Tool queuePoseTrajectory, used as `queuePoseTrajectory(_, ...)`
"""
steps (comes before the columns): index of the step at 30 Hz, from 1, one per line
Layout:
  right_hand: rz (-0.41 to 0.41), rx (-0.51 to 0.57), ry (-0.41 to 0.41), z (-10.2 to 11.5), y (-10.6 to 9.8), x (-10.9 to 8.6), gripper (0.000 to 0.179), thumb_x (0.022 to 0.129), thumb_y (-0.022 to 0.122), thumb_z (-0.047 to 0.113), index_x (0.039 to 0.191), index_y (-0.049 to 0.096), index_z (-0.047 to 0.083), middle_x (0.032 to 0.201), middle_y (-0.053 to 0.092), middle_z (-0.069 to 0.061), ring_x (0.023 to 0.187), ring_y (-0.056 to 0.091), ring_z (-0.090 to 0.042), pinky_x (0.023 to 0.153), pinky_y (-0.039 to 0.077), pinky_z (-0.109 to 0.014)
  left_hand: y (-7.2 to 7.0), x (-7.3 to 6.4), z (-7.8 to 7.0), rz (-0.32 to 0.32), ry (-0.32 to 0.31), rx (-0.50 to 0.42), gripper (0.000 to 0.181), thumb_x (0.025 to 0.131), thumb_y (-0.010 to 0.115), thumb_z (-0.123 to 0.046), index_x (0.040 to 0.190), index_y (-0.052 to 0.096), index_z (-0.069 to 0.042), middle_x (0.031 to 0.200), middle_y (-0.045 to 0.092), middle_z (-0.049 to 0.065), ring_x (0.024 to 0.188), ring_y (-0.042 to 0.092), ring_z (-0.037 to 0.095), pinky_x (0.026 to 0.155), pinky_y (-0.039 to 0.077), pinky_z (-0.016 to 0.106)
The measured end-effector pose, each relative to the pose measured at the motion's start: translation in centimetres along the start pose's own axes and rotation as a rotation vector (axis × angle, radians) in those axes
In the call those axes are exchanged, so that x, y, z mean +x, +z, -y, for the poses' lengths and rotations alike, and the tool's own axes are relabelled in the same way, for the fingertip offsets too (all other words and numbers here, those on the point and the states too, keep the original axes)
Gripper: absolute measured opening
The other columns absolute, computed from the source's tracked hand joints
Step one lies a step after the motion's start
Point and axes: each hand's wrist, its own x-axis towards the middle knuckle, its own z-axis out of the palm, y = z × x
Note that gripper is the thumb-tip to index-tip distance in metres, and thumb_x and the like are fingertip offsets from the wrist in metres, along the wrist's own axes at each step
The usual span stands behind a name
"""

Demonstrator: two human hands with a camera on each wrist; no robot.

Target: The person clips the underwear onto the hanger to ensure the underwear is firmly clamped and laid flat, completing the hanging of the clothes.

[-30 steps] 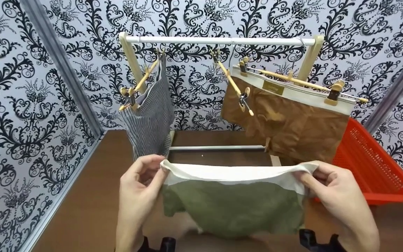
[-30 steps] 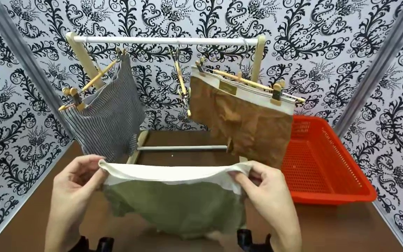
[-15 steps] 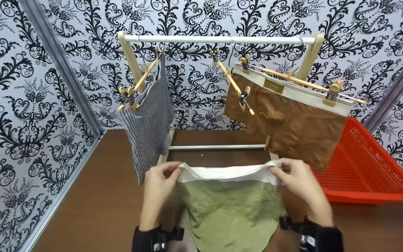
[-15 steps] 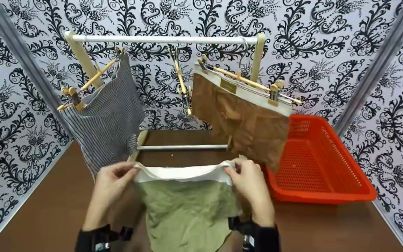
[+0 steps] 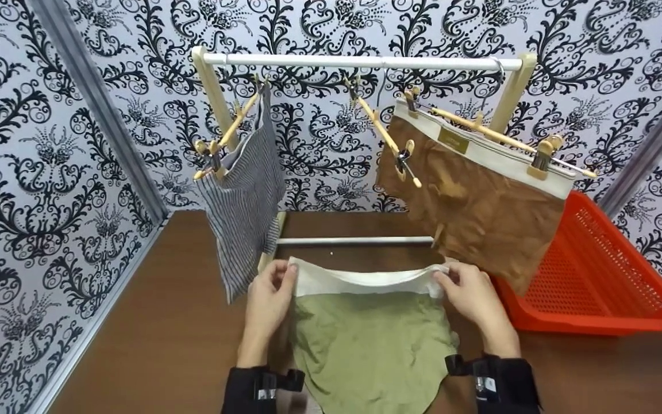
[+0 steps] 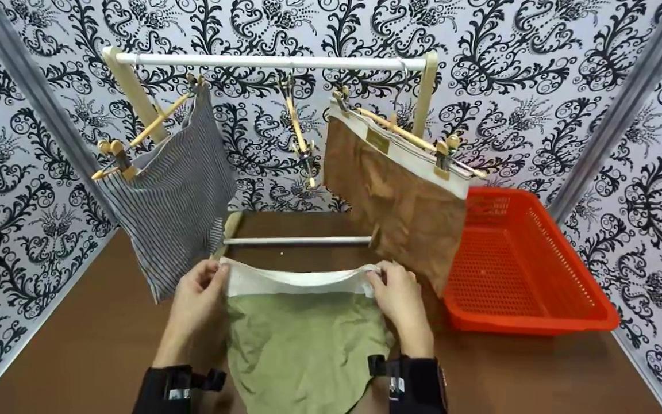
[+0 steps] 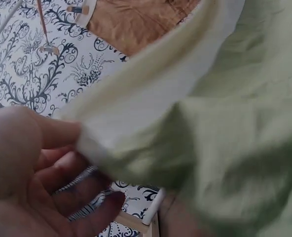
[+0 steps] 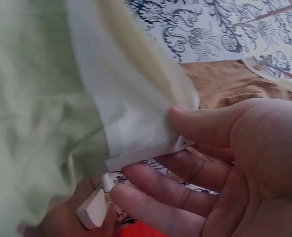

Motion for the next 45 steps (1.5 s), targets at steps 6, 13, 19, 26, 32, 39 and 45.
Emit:
queuePoseTrajectory(6, -0.014, 0.008, 0.010, -0.1, 1.0, 0.2, 0.010, 0.097, 0.068, 0.014, 0.100, 0.074, 0.007, 0.097, 0.071, -0.009, 0.093, 0.068, -0.031, 0.086, 0.051, -0.052, 0.6, 0.1, 0.6, -0.045, -0.013, 0.024, 0.012, 0.098, 0.068, -0.019, 0.096, 0.070, -0.007, 0.072, 0.059, -0.004, 0.063, 0.050, 0.012, 0.063, 0.043, 0.029)
queuePoseTrajectory(13, -0.010, -0.009, 0.030, -0.7, 1.9, 0.2, 0.012, 0.098, 0.067, 0.015, 0.103, 0.074, 0.007, 0.086, 0.066, -0.004, 0.083, 0.062, -0.028, 0.079, 0.048, -0.047, 1.3, -0.3, 1.5, -0.034, -0.061, 0.149, 0.012, 0.098, 0.068, -0.021, 0.096, 0.071, -0.010, 0.079, 0.067, -0.002, 0.068, 0.058, 0.014, 0.071, 0.048, 0.041)
queuePoseTrajectory(19, -0.028, -0.011, 0.041, -1.3, 2.5, 0.2, 0.011, 0.097, 0.068, 0.015, 0.103, 0.073, 0.006, 0.086, 0.069, -0.004, 0.080, 0.063, -0.027, 0.076, 0.047, -0.045, 1.5, -0.6, 1.8, -0.031, -0.060, 0.174, 0.012, 0.097, 0.068, -0.019, 0.102, 0.072, -0.008, 0.086, 0.070, 0.001, 0.077, 0.064, 0.018, 0.076, 0.050, 0.044)
queuePoseTrajectory(26, 0.020, -0.009, 0.031, -0.6, 2.3, 0.2, 0.015, 0.097, 0.069, 0.012, 0.109, 0.071, 0.004, 0.099, 0.071, -0.010, 0.092, 0.067, -0.031, 0.085, 0.050, -0.052, 1.4, -0.6, 0.6, 0.022, 0.040, 0.185, 0.025, 0.095, 0.071, -0.013, 0.117, 0.068, -0.002, 0.105, 0.071, 0.011, 0.095, 0.067, 0.027, 0.085, 0.052, 0.048)
queuePoseTrajectory(32, 0.177, -0.011, -0.121, 0.3, 3.1, 0.3, 0.028, 0.093, 0.073, 0.008, 0.119, 0.070, -0.001, 0.116, 0.071, -0.016, 0.109, 0.066, -0.036, 0.096, 0.049, -0.053, 1.5, -1.1, -0.8, 0.257, 0.139, 0.256, 0.036, 0.092, 0.073, -0.013, 0.124, 0.065, 0.002, 0.118, 0.066, 0.020, 0.111, 0.061, 0.041, 0.095, 0.049, 0.056)
queuePoseTrajectory(39, 0.577, -0.026, -0.115, 1.0, 4.1, -1.1, 0.078, 0.080, 0.085, 0.019, 0.146, 0.049, -0.002, 0.150, 0.042, -0.030, 0.141, 0.036, -0.048, 0.114, 0.028, -0.061, 2.5, -2.6, -1.5, 0.701, -0.076, 0.447, 0.087, 0.082, 0.085, -0.036, 0.147, 0.045, 0.005, 0.151, 0.034, 0.038, 0.140, 0.031, 0.054, 0.112, 0.029, 0.063)
queuePoseTrajectory(45, 0.704, -0.187, 0.006, 2.7, 5.1, -2.0, 0.094, 0.075, 0.089, 0.030, 0.154, 0.043, 0.010, 0.159, 0.014, -0.038, 0.146, 0.006, -0.058, 0.116, 0.010, -0.067, 3.8, -3.5, -2.1, 0.800, -0.192, 0.629, 0.107, 0.073, 0.087, -0.054, 0.154, 0.039, -0.004, 0.160, 0.019, 0.034, 0.149, 0.012, 0.052, 0.118, 0.015, 0.063)
